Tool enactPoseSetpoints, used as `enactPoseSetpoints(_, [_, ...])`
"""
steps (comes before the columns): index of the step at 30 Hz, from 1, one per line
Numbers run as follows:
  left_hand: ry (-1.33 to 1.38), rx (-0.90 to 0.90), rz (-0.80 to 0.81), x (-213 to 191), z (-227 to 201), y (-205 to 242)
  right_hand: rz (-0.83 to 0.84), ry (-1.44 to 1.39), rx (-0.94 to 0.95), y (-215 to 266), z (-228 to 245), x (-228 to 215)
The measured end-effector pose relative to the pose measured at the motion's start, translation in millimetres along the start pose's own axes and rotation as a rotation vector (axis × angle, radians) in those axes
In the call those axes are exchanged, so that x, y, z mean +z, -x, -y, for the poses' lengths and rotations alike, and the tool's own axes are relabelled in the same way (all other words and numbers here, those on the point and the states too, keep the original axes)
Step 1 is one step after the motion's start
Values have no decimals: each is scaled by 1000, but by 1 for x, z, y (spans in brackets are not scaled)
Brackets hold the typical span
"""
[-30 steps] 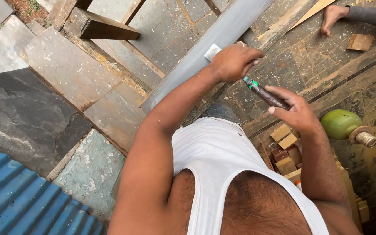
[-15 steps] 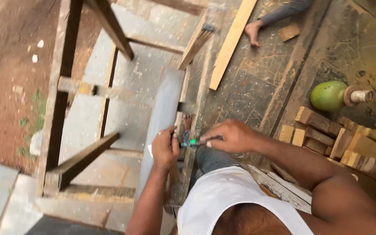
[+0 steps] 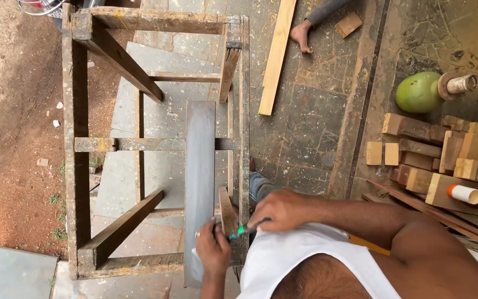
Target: Applying and smoothing wood filler on a wooden beam using a putty knife and spatula.
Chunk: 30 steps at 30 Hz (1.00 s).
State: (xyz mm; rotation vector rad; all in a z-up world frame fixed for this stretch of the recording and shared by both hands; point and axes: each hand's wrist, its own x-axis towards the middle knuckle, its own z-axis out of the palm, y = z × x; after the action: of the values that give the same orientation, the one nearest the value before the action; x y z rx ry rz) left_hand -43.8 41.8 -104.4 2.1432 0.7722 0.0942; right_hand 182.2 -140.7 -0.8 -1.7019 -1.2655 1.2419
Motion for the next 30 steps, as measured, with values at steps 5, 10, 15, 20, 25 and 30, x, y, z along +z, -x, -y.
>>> enactPoseSetpoints(5, [93,183,-9,18,-40,-74,0,78,191,-3,-16,-51])
enactPoseSetpoints(10, [170,207,214,83,-136,-267,-159,136,633,-15,-68,-209])
enactPoseSetpoints(15, [107,323,150,85,-136,-257,-253,81,526,1,-81,-188])
enactPoseSetpoints(20, [72,240,-3,18,-29,-46,-40,-2,155,9,-23,-32])
enactPoseSetpoints(25, [132,109,-12,13,-36,-70,-5,-157,27,6,-25,-50])
enactPoseSetpoints(30, [146,241,243,75,-124,-261,-318,-137,663,-6,-76,-175])
